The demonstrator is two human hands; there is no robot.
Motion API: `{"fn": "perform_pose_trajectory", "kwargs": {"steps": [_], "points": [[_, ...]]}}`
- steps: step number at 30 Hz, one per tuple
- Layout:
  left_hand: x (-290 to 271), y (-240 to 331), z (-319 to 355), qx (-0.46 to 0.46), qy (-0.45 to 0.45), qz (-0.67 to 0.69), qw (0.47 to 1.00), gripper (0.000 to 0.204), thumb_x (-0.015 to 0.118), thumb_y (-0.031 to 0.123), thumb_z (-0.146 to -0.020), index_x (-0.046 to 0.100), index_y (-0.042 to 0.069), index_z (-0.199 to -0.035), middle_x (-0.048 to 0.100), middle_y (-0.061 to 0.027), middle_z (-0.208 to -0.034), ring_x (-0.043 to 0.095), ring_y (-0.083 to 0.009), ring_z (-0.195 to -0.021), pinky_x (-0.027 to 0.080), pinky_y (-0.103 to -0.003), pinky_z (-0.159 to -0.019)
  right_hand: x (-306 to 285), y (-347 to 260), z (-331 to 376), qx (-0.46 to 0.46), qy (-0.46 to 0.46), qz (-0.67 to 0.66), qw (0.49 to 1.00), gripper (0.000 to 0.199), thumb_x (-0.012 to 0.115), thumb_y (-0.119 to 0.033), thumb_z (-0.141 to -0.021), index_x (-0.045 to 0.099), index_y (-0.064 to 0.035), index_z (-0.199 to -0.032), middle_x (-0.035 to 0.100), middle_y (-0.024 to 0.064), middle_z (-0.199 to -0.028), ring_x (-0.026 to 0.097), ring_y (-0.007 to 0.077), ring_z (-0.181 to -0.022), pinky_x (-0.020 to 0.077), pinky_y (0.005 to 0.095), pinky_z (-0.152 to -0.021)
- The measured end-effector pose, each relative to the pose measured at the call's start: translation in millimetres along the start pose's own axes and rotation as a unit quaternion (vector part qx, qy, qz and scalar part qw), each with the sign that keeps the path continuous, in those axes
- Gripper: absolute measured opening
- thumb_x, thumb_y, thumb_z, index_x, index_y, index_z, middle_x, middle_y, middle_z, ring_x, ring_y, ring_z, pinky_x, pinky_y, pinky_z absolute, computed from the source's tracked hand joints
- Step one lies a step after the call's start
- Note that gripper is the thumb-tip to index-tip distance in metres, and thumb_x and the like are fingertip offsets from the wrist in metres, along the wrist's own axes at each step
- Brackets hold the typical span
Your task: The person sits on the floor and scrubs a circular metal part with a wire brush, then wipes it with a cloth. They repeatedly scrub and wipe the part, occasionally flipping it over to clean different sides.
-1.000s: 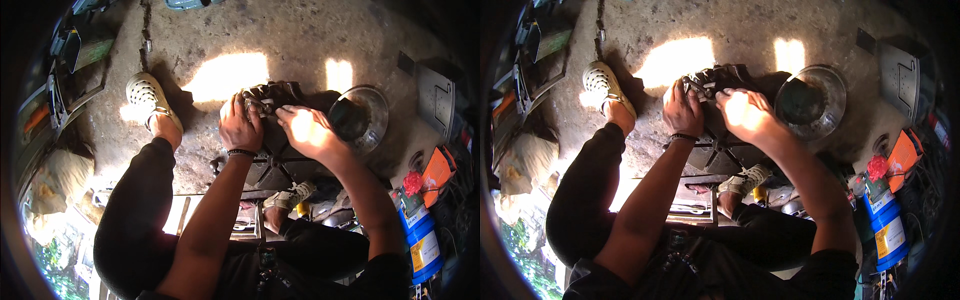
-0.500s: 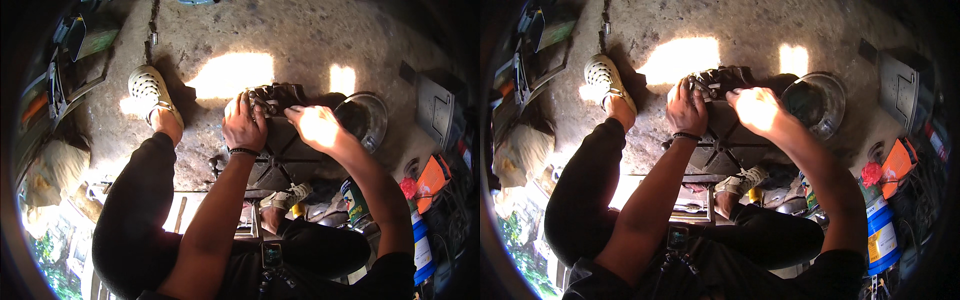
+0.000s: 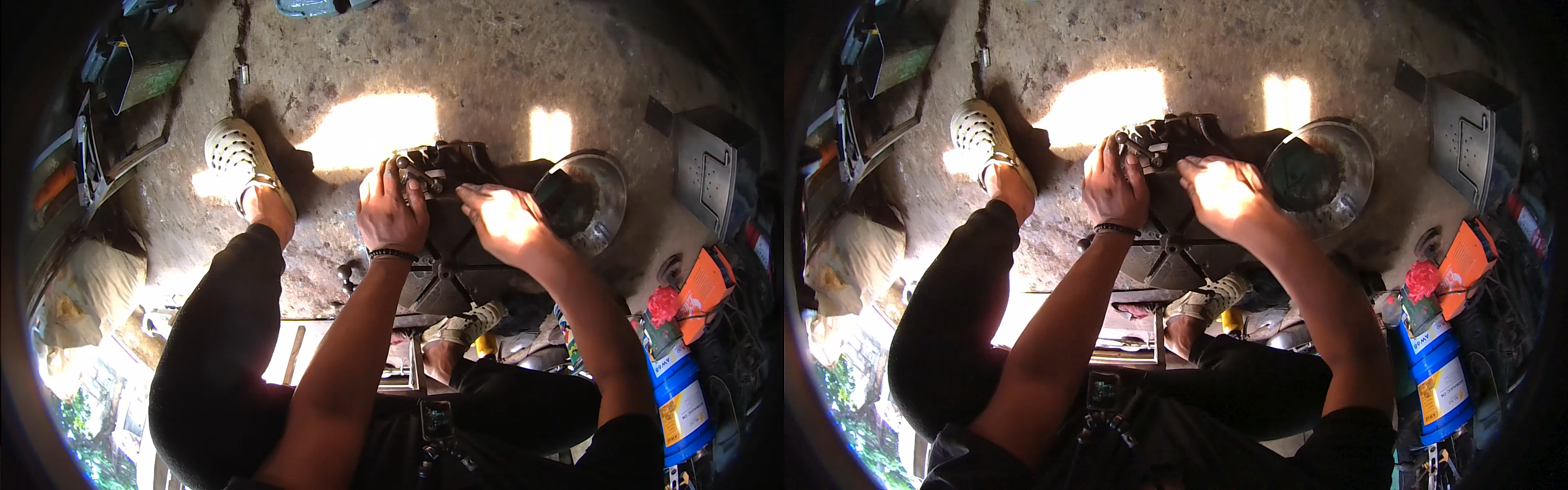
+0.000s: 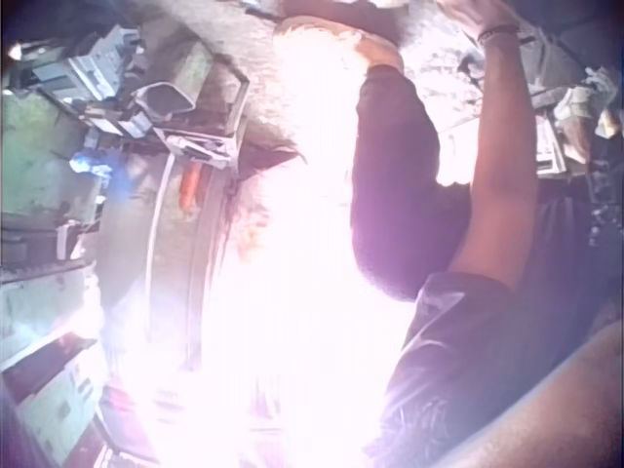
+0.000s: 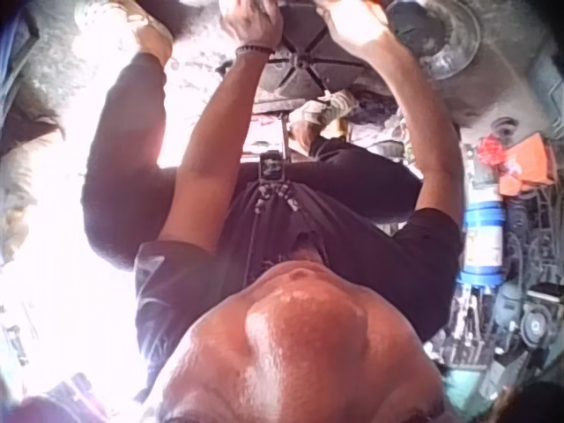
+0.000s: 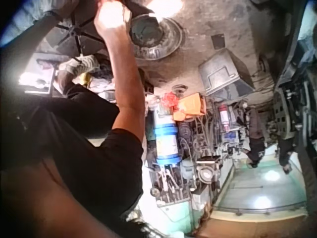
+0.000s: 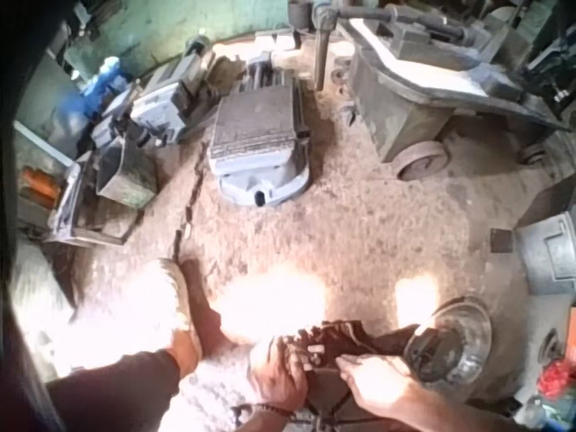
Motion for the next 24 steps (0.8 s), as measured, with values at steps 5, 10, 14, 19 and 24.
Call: {"fn": "perform_pose_trajectory", "kwargs": {"steps": [5, 10, 14, 19, 24], "points": [[-2, -1, 5, 0.01, 0.006, 0.005, 1.0, 0.049, 0.053, 0.029, -0.095, 0.055, -0.001, -0.134, 0.06, -0.0231, -0.131, 0.058, -0.0409, -0.118, 0.047, -0.048, -0.099, -2, 4, -2, 0.017, 0.005, -0.04, 0.999, 0.041, 0.055, -0.035, -0.1, 0.066, -0.0046, -0.126, 0.067, 0.0133, -0.128, 0.063, 0.0304, -0.12, 0.0501, 0.0422, -0.102], [-2, 4, 2, 0.018, 0.017, 0.006, 1.0, 0.048, 0.052, 0.029, -0.096, 0.056, -0.001, -0.133, 0.06, -0.0243, -0.13, 0.057, -0.0418, -0.118, 0.046, -0.048, -0.101, -2, 13, 4, 0.008, 0.041, -0.072, 0.997, 0.053, 0.064, -0.044, -0.095, 0.065, -0.0026, -0.127, 0.067, 0.0167, -0.127, 0.062, 0.0307, -0.121, 0.0478, 0.041, -0.105], [-3, 2, 6, 0.016, 0.014, 0.002, 1.0, 0.048, 0.052, 0.029, -0.096, 0.057, -0.002, -0.132, 0.06, -0.0249, -0.129, 0.057, -0.0426, -0.118, 0.047, -0.048, -0.1, 8, 7, 4, 0.018, 0.012, -0.066, 0.998, 0.063, 0.063, -0.054, -0.093, 0.063, -0.0047, -0.132, 0.063, 0.0141, -0.135, 0.056, 0.0295, -0.129, 0.0433, 0.0423, -0.11], [-3, 5, 1, 0.017, 0.026, 0.002, 1.0, 0.047, 0.052, 0.029, -0.095, 0.056, -0.002, -0.13, 0.061, -0.0242, -0.127, 0.057, -0.0429, -0.115, 0.047, -0.049, -0.098, 4, 35, 32, 0.022, 0.059, -0.107, 0.992, 0.066, 0.069, -0.054, -0.089, 0.064, -0.0017, -0.13, 0.065, 0.0156, -0.132, 0.063, 0.0305, -0.122, 0.0463, 0.041, -0.108], [-1, 2, 5, 0.02, 0.02, -0.007, 1.0, 0.045, 0.052, 0.028, -0.095, 0.057, -0.001, -0.13, 0.061, -0.0239, -0.125, 0.058, -0.043, -0.114, 0.047, -0.049, -0.098, 6, 3, 11, 0.019, 0.067, -0.141, 0.988, 0.066, 0.069, -0.055, -0.089, 0.065, -0.0024, -0.128, 0.066, 0.0153, -0.131, 0.059, 0.0301, -0.127, 0.0435, 0.0415, -0.111]]}}
Point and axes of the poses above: each hand's wrist, its own z-axis away from the middle knuckle, its own x-axis out of the palm, y = z × x, the point moved 8 cm from there along -z, towards the middle knuckle
